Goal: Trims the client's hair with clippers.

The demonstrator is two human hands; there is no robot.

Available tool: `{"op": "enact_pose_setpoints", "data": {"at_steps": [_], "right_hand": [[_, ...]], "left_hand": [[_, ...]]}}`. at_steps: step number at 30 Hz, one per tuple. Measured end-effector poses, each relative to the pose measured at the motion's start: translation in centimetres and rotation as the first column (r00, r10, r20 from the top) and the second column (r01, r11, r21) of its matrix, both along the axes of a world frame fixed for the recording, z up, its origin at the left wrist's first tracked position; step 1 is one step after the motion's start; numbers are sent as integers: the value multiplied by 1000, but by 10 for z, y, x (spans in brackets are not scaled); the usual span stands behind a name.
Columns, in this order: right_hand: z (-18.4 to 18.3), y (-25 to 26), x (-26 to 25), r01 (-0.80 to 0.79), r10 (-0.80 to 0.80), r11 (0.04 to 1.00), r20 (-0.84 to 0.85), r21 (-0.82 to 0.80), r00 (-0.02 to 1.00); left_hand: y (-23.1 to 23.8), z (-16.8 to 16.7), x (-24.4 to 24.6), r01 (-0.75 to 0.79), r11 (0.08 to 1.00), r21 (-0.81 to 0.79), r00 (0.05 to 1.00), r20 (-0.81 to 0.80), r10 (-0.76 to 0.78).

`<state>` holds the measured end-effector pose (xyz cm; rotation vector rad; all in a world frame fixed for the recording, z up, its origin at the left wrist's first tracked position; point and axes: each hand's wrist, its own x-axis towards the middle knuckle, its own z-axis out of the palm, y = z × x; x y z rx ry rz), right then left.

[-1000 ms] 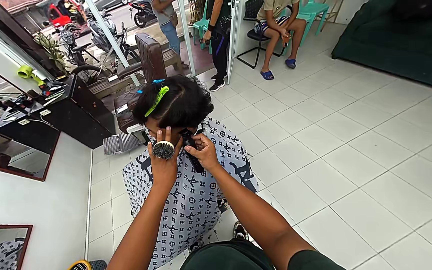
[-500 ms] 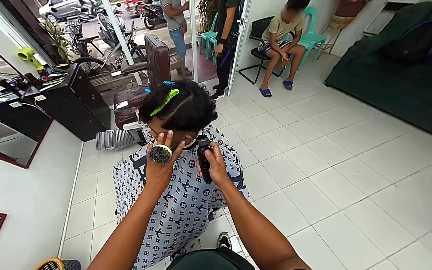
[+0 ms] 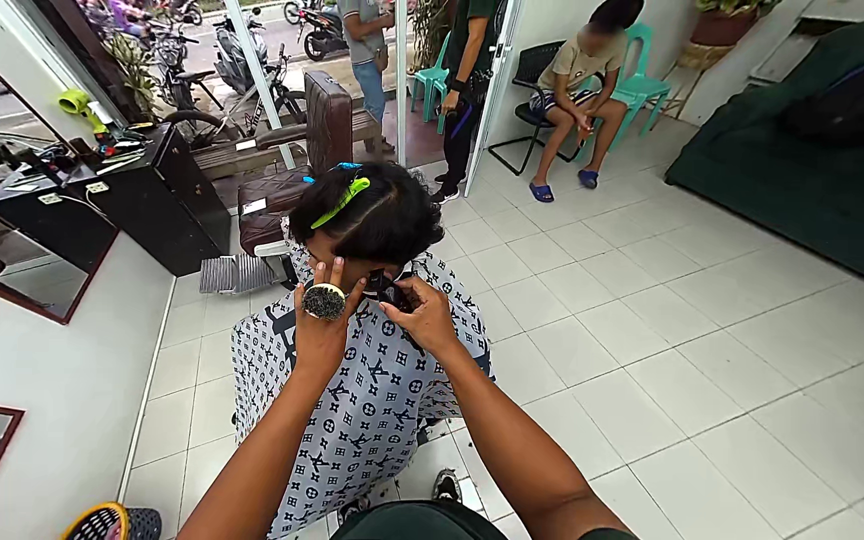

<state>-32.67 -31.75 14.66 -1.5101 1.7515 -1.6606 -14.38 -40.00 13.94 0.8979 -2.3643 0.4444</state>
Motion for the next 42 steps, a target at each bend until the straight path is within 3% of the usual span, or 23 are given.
{"op": "enact_pose_setpoints", "data": {"at_steps": [13, 22, 29, 35, 42], "right_hand": [[-5, -2, 7, 51, -42, 995, 102, -86, 994], [-6, -4, 9, 36, -34, 998, 51, -54, 998], [-10, -4, 15, 66, -50, 993, 158, -98, 986], [-8, -4, 19, 51, -43, 996, 104, -69, 994], [-11, -5, 21, 78, -45, 989, 241, -126, 969]], "left_hand": [[-1, 2, 0, -11, 1000, 7, 999, 32, 11], [-2, 2, -1, -9, 1000, 3, 1000, 26, 9], [-3, -1, 0, 1, 1000, 7, 1000, 24, -1], [-2, 1, 0, 24, 999, 30, 1000, -6, -24], [-2, 1, 0, 11, 1000, 20, 1000, 12, -12]]}}
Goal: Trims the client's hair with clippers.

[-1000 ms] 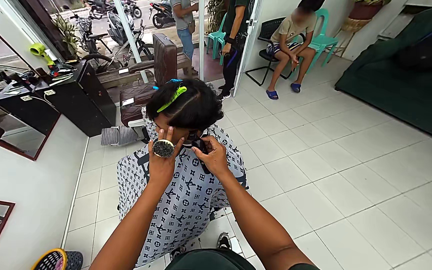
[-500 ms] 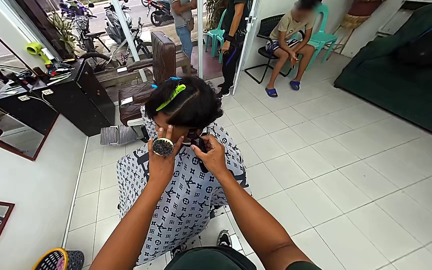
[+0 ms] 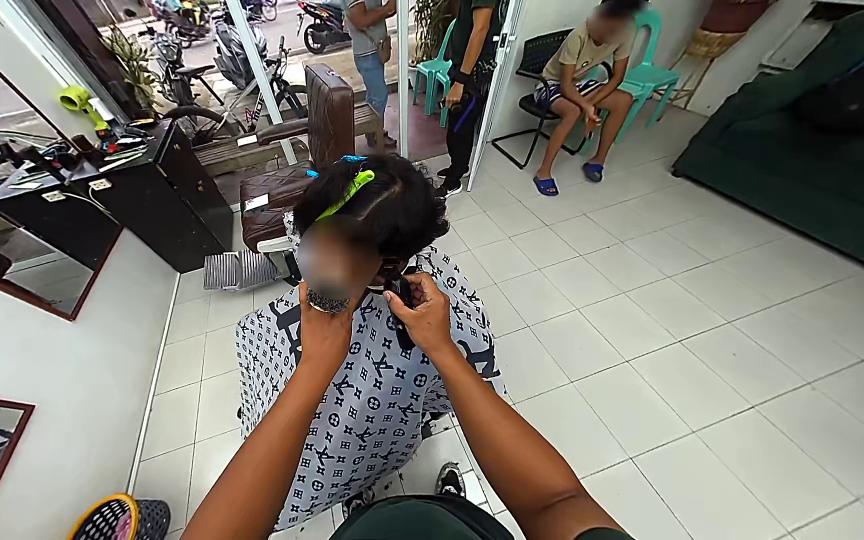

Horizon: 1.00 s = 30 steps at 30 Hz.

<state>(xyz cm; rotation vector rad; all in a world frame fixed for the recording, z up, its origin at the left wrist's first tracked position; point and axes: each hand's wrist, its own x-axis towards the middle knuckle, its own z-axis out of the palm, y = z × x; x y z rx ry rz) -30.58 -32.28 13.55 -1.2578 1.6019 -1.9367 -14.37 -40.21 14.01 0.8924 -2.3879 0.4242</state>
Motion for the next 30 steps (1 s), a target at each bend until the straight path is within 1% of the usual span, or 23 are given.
{"op": "enact_pose_setpoints", "data": {"at_steps": [5, 7, 9, 10, 11, 13, 14, 15, 16, 17, 18, 19, 20, 21, 22, 23, 24, 25, 26, 27, 28, 29, 30], "right_hand": [[2, 0, 2, -3, 6, 999, -65, 51, 998], [3, -1, 3, 9, -8, 998, -26, 55, 1000], [0, 0, 6, 15, -17, 999, 52, 31, 998], [-2, 2, 7, 14, -15, 1000, 107, 9, 994], [-4, 6, 9, 2, 1, 1000, 174, -18, 985], [-7, 18, 10, -31, 64, 994, 328, -102, 943], [-9, 26, 9, -38, 93, 989, 397, -146, 913], [-11, 34, 6, -37, 120, 982, 468, -183, 875], [-14, 41, 2, -34, 148, 976, 537, -216, 831], [-19, 48, -2, -31, 174, 970, 598, -242, 782], [-24, 54, -6, -40, 199, 967, 646, -252, 737], [-28, 59, -11, -57, 216, 967, 686, -246, 695], [-32, 63, -17, -73, 218, 971, 722, -226, 657], [-34, 66, -23, -85, 202, 978, 751, -192, 629], [-36, 69, -29, -100, 182, 983, 770, -153, 612], [-38, 73, -34, -120, 170, 985, 780, -123, 603], [-39, 76, -38, -144, 173, 984, 779, -107, 602], [-40, 78, -43, -164, 182, 981, 778, -103, 601], [-40, 79, -45, -178, 191, 979, 779, -103, 598], [-40, 80, -47, -185, 197, 977, 779, -106, 595], [-40, 80, -49, -182, 198, 977, 777, -109, 598], [-41, 78, -51, -170, 199, 978, 774, -120, 601], [-43, 76, -52, -153, 201, 979, 775, -135, 599]], "left_hand": [[1, 1, 0, 4, 1000, 10, 1000, -12, -4], [1, 2, 1, 9, 1000, 24, 1000, -5, -9], [2, 2, 2, 28, 997, 69, 1000, -9, -27], [1, 1, 3, 67, 994, 80, 997, -34, -65], [0, -2, 5, 139, 988, 73, 988, -76, -134], [1, -7, 9, 351, 936, 29, 923, -180, -341], [5, -6, 8, 449, 892, 43, 873, -232, -428], [13, 3, 4, 512, 846, 150, 841, -287, -458], [24, 20, -4, 542, 752, 375, 833, -357, -423], [32, 43, -14, 546, 544, 637, 838, -436, -330], [35, 62, -26, 564, 272, 780, 825, -515, -235], [34, 73, -37, 612, 71, 787, 785, -594, -176], [32, 78, -50, 671, 6, 742, 734, -663, -144], [32, 78, -64, 708, 61, 703, 705, -699, -120], [32, 76, -78, 704, 146, 695, 708, -702, -79], [33, 72, -91, 656, 188, 731, 746, -666, -16], [34, 69, -102, 586, 158, 795, 798, -599, 56], [37, 68, -111, 525, 98, 846, 840, -533, 100], [40, 66, -115, 505, 80, 859, 852, -511, 109], [42, 62, -117, 520, 136, 843, 843, -532, 76], [43, 57, -117, 546, 236, 804, 824, -566, 22], [41, 53, -118, 558, 309, 770, 811, -586, -2], [39, 50, -120, 548, 301, 780, 813, -581, 26]]}}
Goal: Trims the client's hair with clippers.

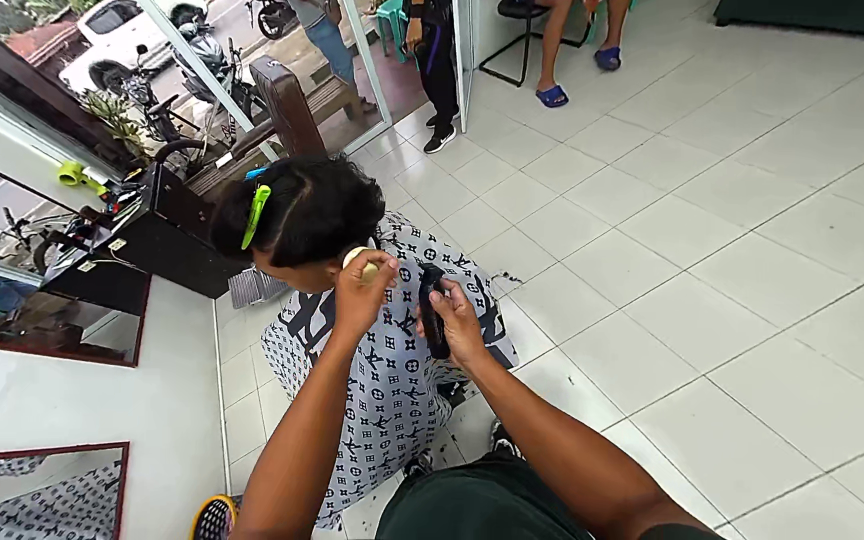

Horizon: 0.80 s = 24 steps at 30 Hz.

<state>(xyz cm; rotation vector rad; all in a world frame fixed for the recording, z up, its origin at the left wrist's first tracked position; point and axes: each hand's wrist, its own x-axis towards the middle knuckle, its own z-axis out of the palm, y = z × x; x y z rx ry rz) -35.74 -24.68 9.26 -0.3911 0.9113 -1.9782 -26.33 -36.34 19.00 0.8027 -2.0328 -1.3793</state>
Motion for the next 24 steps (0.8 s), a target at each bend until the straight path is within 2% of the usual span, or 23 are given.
{"op": "enact_pose_setpoints", "data": {"at_steps": [2, 3, 6, 7, 10, 11, 12, 14, 15, 18, 19, 20, 21, 22, 23, 24], "right_hand": [[-4, -6, -1, 40, -40, 998, 8, -39, 999], [-6, -9, -2, 62, -61, 997, 10, -55, 998], [-7, -16, -6, 145, -143, 989, 49, -42, 989], [-8, -18, -6, 171, -168, 985, 67, -29, 983], [-12, -22, -6, 231, -227, 972, 90, -32, 970], [-12, -23, -6, 251, -247, 967, 95, -41, 964], [-13, -24, -6, 272, -267, 961, 101, -42, 958], [-14, -25, -8, 307, -302, 951, 108, -34, 947], [-15, -25, -9, 319, -314, 947, 107, -30, 943], [-18, -29, -9, 305, -303, 952, 69, -31, 951], [-17, -31, -9, 294, -293, 955, 46, -29, 955], [-16, -32, -9, 278, -278, 960, 18, -26, 961], [-13, -34, -7, 260, -261, 965, -24, -25, 965], [-9, -37, -4, 244, -245, 969, -67, -27, 967], [-5, -40, 1, 223, -226, 974, -96, -40, 969], [0, -44, 8, 199, -204, 978, -108, -55, 973]], "left_hand": [[-1, 3, 0, 1, 985, 170, 997, 72, -14], [0, 5, 1, 18, 986, 167, 996, 87, -33], [3, 4, 2, 23, 991, -130, 998, 68, -15], [3, 0, 0, -21, 990, -142, 996, 78, 32], [9, -6, -11, -108, 979, 172, 982, 170, 79], [12, -5, -13, -105, 972, 211, 985, 156, 73], [13, -7, -13, -77, 986, 151, 991, 119, 59], [8, -15, -10, -41, 994, -98, 998, 38, 45], [6, -20, -9, -59, 990, -131, 998, 28, 63], [7, -16, 0, -61, 994, 85, 981, 187, 45], [14, -11, 6, -32, 999, 7, 969, 247, 29], [22, -6, 16, 10, 976, -216, 956, 289, 54], [28, -4, 26, 32, 860, -510, 953, 275, 127], [28, -2, 35, 6, 670, -742, 955, 202, 215], [24, 1, 41, -41, 485, -873, 949, 119, 293], [17, 4, 46, -69, 351, -934, 932, 65, 355]]}}
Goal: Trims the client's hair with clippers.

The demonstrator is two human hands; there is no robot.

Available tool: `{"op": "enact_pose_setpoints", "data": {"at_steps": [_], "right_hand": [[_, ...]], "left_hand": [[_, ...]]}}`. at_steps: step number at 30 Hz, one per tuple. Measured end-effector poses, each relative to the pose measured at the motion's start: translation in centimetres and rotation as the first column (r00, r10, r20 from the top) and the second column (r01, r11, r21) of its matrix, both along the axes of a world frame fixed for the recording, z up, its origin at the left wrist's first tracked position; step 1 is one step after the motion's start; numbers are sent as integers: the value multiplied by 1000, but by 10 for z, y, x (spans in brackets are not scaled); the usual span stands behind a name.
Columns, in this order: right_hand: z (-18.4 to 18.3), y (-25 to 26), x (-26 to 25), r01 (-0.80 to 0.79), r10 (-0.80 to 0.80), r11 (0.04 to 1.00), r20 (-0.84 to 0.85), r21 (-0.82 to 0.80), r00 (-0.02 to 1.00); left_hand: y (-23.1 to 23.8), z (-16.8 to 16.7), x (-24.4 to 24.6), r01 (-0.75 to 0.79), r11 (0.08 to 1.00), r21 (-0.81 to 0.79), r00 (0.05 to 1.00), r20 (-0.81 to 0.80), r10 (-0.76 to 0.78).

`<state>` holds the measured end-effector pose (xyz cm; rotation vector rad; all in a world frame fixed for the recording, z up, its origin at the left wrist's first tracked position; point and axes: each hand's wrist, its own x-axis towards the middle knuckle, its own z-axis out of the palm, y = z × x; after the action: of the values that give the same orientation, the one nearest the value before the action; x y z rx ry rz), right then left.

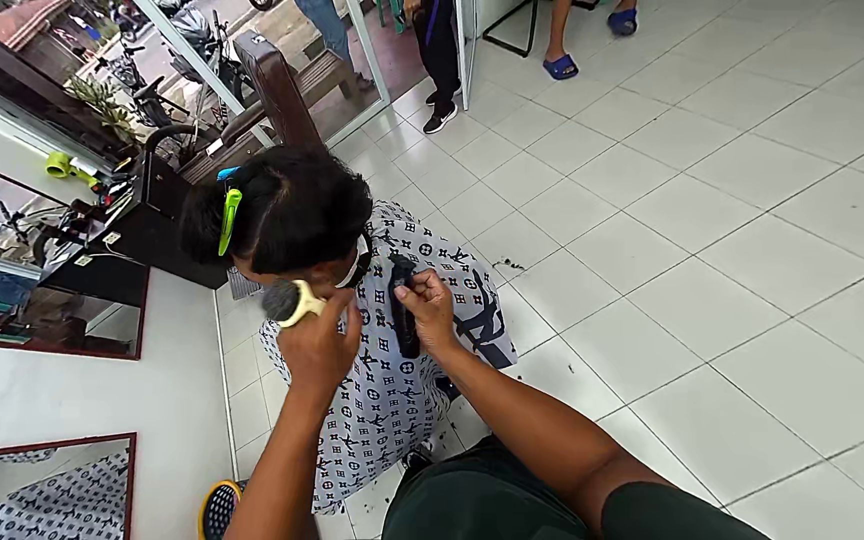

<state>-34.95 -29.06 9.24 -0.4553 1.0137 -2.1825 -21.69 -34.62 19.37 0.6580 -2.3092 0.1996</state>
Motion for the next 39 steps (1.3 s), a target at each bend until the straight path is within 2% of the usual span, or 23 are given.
{"op": "enact_pose_setpoints", "data": {"at_steps": [1, 4, 7, 19, 32, 39], "right_hand": [[5, -5, 7, -27, 27, 999, 5, -20, 1000], [13, -23, 28, -80, 84, 994, 52, -77, 995], [15, -36, 38, -93, 103, 989, 80, -111, 992], [16, -50, 51, -88, 96, 990, 67, -111, 993], [17, -51, 50, -155, 156, 987, 27, -48, 987], [16, -47, 60, -111, 112, 986, -1, -123, 994]], "left_hand": [[-8, 2, 5, -44, 997, -64, 998, 29, 46], [-33, 0, 17, -99, 989, -108, 976, 181, 118], [-36, -5, 29, -144, 981, -132, 951, 257, 174], [-34, -14, 54, -256, 958, -131, 905, 317, 285], [-37, -17, 56, -263, 955, -136, 895, 335, 294], [-38, -17, 58, -254, 958, -131, 897, 338, 284]]}}
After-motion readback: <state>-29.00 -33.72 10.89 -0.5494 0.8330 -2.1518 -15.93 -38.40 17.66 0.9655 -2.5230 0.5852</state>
